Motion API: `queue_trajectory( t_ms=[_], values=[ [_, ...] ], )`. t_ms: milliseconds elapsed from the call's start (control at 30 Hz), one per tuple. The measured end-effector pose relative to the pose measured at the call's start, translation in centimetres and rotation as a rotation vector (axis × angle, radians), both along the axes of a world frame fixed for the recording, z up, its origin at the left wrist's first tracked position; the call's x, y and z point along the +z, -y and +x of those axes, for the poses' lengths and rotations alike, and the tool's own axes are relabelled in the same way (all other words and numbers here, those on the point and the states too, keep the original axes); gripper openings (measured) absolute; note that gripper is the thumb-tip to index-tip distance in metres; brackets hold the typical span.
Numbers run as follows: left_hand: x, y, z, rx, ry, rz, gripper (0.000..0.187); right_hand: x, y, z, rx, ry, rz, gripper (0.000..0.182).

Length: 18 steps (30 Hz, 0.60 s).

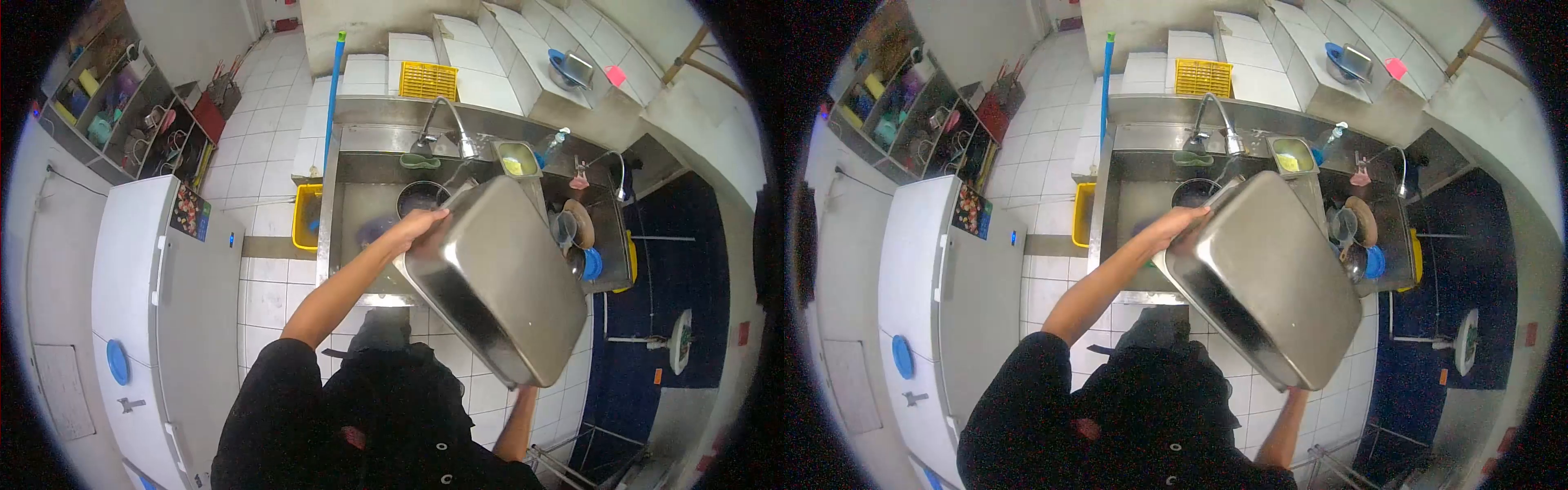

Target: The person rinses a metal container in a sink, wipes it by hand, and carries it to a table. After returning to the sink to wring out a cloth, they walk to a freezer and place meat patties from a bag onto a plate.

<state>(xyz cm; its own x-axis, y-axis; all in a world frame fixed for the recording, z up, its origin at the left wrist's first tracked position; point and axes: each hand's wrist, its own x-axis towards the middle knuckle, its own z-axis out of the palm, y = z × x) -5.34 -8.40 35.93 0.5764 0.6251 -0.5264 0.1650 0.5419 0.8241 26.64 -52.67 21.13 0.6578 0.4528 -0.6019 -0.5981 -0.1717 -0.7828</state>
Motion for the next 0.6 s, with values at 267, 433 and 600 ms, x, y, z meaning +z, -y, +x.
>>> queue_trajectory(
  t_ms=[267,433,600],
  values=[
    [-4.6,2.3,3.7,0.062,0.498,-0.493,0.037,26.1,2.3,9.6,0.241,0.602,0.083,0.052],
    [-1.9,2.5,6.6,0.093,0.686,-0.570,0.034,44.4,-2.0,12.6,0.364,1.001,-0.688,0.055],
    [8.9,-3.1,6.4,0.111,0.606,-0.540,0.034,58.0,-10.1,2.5,0.069,1.091,-0.520,0.044]
  ],
)
